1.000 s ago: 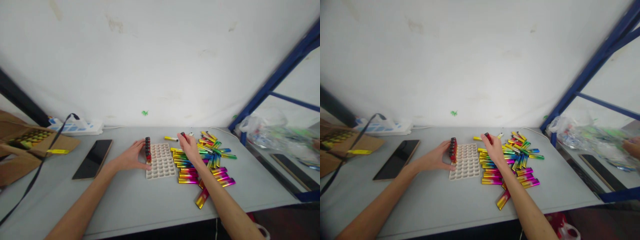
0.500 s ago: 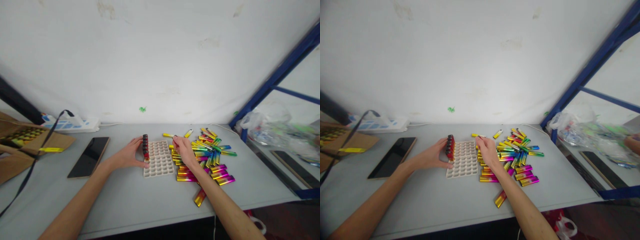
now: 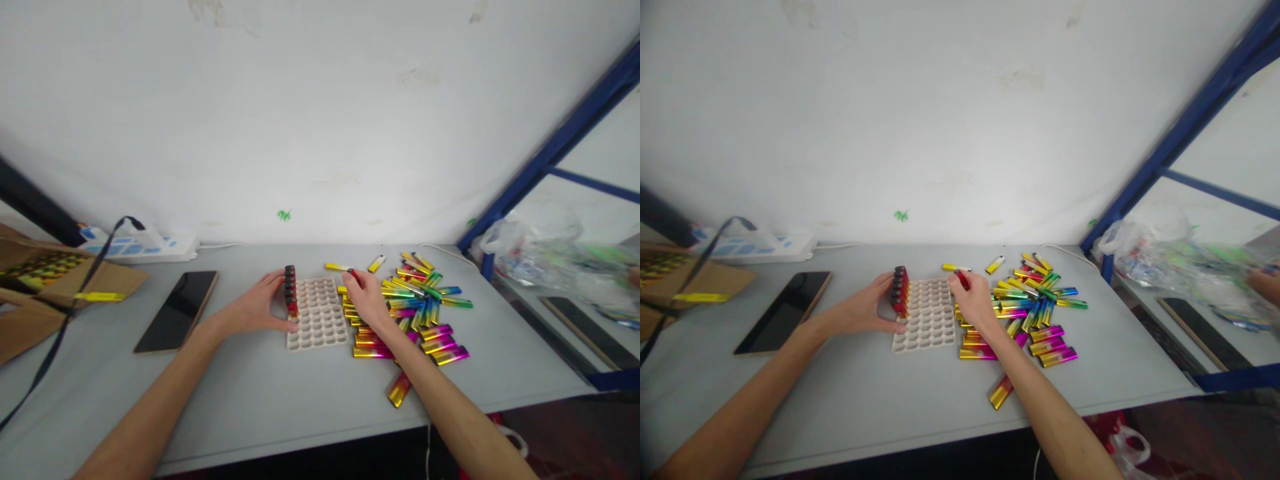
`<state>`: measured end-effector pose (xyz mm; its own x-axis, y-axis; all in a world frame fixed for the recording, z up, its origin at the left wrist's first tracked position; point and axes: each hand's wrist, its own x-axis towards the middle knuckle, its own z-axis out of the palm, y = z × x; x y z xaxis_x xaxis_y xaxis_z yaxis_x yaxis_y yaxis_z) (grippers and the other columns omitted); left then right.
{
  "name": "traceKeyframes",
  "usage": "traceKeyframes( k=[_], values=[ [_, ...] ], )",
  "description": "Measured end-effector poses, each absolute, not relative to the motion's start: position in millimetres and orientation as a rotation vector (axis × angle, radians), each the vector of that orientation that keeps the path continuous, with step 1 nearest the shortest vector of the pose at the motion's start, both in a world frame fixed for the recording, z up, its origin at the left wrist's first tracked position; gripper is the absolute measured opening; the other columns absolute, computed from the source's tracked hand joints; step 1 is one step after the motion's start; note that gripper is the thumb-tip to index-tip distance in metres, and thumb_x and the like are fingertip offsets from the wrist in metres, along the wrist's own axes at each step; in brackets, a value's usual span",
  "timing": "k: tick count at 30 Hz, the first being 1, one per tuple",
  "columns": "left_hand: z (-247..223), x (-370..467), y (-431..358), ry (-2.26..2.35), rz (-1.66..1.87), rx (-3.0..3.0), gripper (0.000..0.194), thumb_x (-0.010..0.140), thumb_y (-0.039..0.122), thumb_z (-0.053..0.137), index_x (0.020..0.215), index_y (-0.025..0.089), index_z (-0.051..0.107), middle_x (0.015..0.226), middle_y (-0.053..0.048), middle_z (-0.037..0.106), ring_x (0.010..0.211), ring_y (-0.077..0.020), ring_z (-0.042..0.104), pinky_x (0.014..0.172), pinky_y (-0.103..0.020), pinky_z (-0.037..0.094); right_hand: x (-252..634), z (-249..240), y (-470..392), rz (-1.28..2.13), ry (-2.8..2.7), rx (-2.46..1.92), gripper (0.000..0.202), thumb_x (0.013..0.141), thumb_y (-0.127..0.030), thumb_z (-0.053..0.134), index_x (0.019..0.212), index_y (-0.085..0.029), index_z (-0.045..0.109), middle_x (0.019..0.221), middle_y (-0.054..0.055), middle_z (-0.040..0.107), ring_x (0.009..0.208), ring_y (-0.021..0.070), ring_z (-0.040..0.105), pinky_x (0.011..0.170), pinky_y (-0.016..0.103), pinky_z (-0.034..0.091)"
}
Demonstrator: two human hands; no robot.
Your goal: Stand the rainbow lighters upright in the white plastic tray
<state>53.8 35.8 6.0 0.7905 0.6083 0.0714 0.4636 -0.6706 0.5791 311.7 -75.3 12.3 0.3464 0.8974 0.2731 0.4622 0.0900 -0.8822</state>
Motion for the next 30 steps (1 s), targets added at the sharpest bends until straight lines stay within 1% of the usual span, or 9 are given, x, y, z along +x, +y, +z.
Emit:
traceKeyframes(
  k=[5,9,12,15,18,20,22,24,30],
  values=[
    [7.6,54.0,35.3,0.789,0.355,2.423,0.116,0.059,0.069,0.093,0.154,0.019,0.051,0.161,-0.020,0.052,0.150,-0.0425,0.047,0.129,-0.058,0.035,310.9,12.9,-74.2,0.464,-1.313,-1.573,0.045,0.093,-0.055,0.049,0.061,-0.025,0.038,0.056,-0.005,0.037,0.057,0.0134,0.036,0.056,0.029,0.025],
    [8.1,55.4,33.8,0.799,0.361,2.414,0.117,0.058,0.068,0.094,0.155,0.018,0.051,0.161,-0.019,0.052,0.150,-0.0432,0.047,0.130,-0.056,0.035,310.3,16.1,-76.4,0.438,-1.401,-1.568,0.050,0.100,-0.062,0.049,0.068,-0.025,0.043,0.060,-0.005,0.046,0.061,0.0151,0.044,0.060,0.029,0.031],
    [7.6,55.3,34.8,0.771,0.384,2.392,0.118,0.056,0.068,0.095,0.155,0.019,0.053,0.162,-0.020,0.051,0.151,-0.0441,0.046,0.130,-0.058,0.034,310.1,18.6,-79.5,0.510,-1.553,-1.513,0.042,0.106,-0.059,0.047,0.082,-0.024,0.050,0.070,-0.003,0.057,0.068,0.0174,0.054,0.065,0.029,0.038],
    [7.0,52.9,38.0,0.768,0.336,2.358,0.119,0.057,0.071,0.093,0.156,0.018,0.052,0.167,-0.020,0.045,0.156,-0.0430,0.041,0.132,-0.058,0.031,308.5,23.4,-82.5,0.516,-1.764,-1.429,0.033,0.110,-0.051,0.046,0.095,-0.023,0.056,0.086,0.002,0.067,0.080,0.0197,0.061,0.076,0.031,0.045],
    [6.6,49.7,40.7,0.781,0.289,2.326,0.122,0.058,0.071,0.092,0.158,0.017,0.049,0.171,-0.021,0.039,0.159,-0.0419,0.036,0.134,-0.056,0.027,302.3,31.6,-86.0,0.336,-1.891,-1.342,0.034,0.108,-0.050,0.052,0.092,-0.022,0.060,0.100,0.008,0.068,0.096,0.0226,0.062,0.088,0.034,0.047],
    [6.4,48.3,41.2,0.773,0.287,2.319,0.125,0.058,0.070,0.093,0.160,0.016,0.045,0.172,-0.021,0.037,0.160,-0.0413,0.034,0.134,-0.055,0.025,295.3,36.9,-89.5,0.273,-1.885,-1.337,0.040,0.108,-0.052,0.053,0.083,-0.022,0.059,0.091,0.006,0.066,0.089,0.0216,0.061,0.083,0.033,0.047],
    [6.5,47.9,40.9,0.753,0.297,2.322,0.125,0.058,0.067,0.094,0.161,0.016,0.045,0.172,-0.021,0.036,0.160,-0.0411,0.035,0.134,-0.055,0.025,287.4,39.5,-93.6,0.346,-1.842,-1.365,0.044,0.109,-0.053,0.051,0.077,-0.022,0.056,0.076,0.002,0.062,0.073,0.0180,0.056,0.071,0.030,0.044],
    [6.8,47.8,41.0,0.726,0.309,2.331,0.124,0.057,0.066,0.095,0.159,0.015,0.047,0.172,-0.021,0.038,0.159,-0.0413,0.036,0.134,-0.054,0.025,280.3,37.8,-96.9,0.468,-1.834,-1.369,0.045,0.109,-0.053,0.051,0.078,-0.022,0.057,0.069,0.000,0.062,0.063,0.0156,0.053,0.063,0.028,0.040],
    [7.0,44.6,47.7,0.721,0.337,2.273,0.118,0.059,0.074,0.089,0.155,0.016,0.053,0.168,-0.020,0.045,0.156,-0.0425,0.042,0.132,-0.055,0.030,270.1,18.8,-95.0,0.449,-2.026,-1.419,0.035,0.108,-0.043,0.059,0.082,-0.019,0.063,0.075,0.002,0.070,0.066,0.0156,0.060,0.063,0.027,0.039]
  ],
)
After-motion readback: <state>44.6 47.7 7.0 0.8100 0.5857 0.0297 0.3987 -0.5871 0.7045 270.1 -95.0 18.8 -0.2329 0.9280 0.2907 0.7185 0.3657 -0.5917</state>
